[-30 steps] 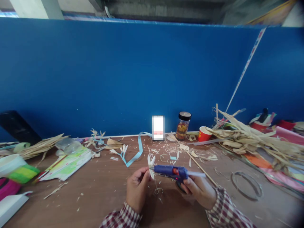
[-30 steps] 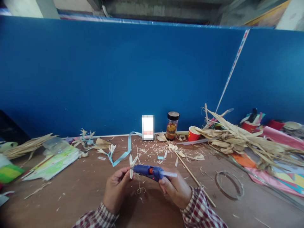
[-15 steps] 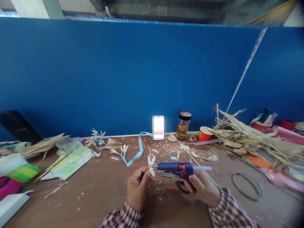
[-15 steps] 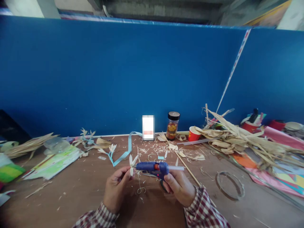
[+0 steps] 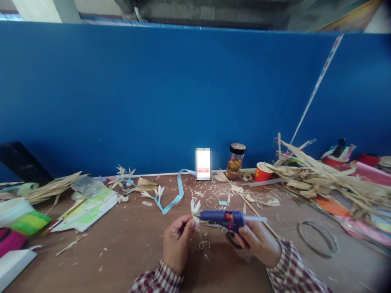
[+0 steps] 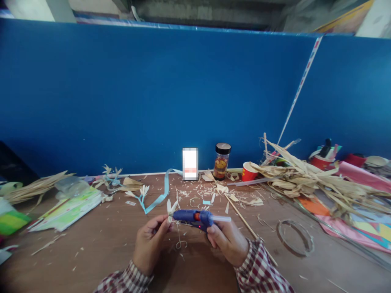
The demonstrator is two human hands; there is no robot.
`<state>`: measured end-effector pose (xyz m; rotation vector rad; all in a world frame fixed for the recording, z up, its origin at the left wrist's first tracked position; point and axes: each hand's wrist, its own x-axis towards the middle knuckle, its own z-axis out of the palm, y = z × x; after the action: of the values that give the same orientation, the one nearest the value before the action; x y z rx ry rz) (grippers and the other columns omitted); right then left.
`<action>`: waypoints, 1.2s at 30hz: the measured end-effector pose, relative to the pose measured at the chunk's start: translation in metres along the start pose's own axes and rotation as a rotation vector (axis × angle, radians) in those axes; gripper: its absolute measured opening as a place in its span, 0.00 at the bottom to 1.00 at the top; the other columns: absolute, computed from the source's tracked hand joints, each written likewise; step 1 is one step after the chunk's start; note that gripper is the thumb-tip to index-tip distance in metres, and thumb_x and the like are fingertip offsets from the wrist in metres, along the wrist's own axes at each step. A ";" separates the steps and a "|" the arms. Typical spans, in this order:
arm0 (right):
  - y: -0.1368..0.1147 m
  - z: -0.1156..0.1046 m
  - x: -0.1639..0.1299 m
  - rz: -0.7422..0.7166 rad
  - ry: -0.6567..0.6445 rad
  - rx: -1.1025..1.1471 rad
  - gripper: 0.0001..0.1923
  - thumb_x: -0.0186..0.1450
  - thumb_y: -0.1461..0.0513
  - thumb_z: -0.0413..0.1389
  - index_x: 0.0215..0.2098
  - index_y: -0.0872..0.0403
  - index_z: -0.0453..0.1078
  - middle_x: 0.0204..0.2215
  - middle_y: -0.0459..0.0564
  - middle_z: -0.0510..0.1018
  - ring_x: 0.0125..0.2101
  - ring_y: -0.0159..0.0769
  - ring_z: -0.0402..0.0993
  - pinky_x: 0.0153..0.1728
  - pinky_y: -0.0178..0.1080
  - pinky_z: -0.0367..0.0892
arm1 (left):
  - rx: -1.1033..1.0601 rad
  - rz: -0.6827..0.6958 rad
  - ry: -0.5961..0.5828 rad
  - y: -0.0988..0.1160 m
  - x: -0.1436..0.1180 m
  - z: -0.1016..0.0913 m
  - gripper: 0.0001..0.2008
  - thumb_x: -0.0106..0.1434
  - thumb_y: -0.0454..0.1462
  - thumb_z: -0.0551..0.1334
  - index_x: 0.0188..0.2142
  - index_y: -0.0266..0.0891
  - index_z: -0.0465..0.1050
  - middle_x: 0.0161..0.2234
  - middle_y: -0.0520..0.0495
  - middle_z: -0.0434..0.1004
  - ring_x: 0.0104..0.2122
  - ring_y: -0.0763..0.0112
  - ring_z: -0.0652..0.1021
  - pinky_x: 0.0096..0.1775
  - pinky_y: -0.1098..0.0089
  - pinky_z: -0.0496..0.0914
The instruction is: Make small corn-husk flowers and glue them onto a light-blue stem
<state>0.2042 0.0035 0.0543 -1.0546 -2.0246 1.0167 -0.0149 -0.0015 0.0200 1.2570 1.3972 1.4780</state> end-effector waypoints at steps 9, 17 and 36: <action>-0.004 0.000 0.000 -0.013 0.016 -0.023 0.26 0.63 0.49 0.36 0.16 0.55 0.57 0.13 0.43 0.61 0.16 0.27 0.56 0.19 0.32 0.51 | 0.017 -0.009 -0.021 -0.003 -0.001 0.000 0.11 0.53 0.40 0.60 0.32 0.36 0.74 0.23 0.49 0.75 0.25 0.70 0.73 0.29 0.73 0.67; 0.003 0.001 -0.001 -0.010 0.020 0.008 0.27 0.63 0.47 0.36 0.17 0.56 0.58 0.14 0.43 0.61 0.16 0.26 0.56 0.19 0.32 0.51 | 0.042 -0.003 -0.025 0.002 -0.001 0.001 0.11 0.54 0.41 0.59 0.30 0.35 0.74 0.22 0.50 0.74 0.24 0.70 0.72 0.29 0.73 0.67; -0.012 -0.003 0.001 -0.061 0.001 -0.039 0.20 0.64 0.53 0.40 0.19 0.54 0.56 0.15 0.42 0.61 0.16 0.26 0.56 0.18 0.31 0.51 | 0.025 -0.017 -0.003 0.004 -0.001 0.000 0.11 0.52 0.41 0.60 0.31 0.35 0.75 0.23 0.49 0.76 0.24 0.69 0.73 0.29 0.72 0.67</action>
<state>0.2014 0.0007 0.0663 -1.0070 -2.0707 0.9486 -0.0144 -0.0030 0.0236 1.2593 1.4255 1.4499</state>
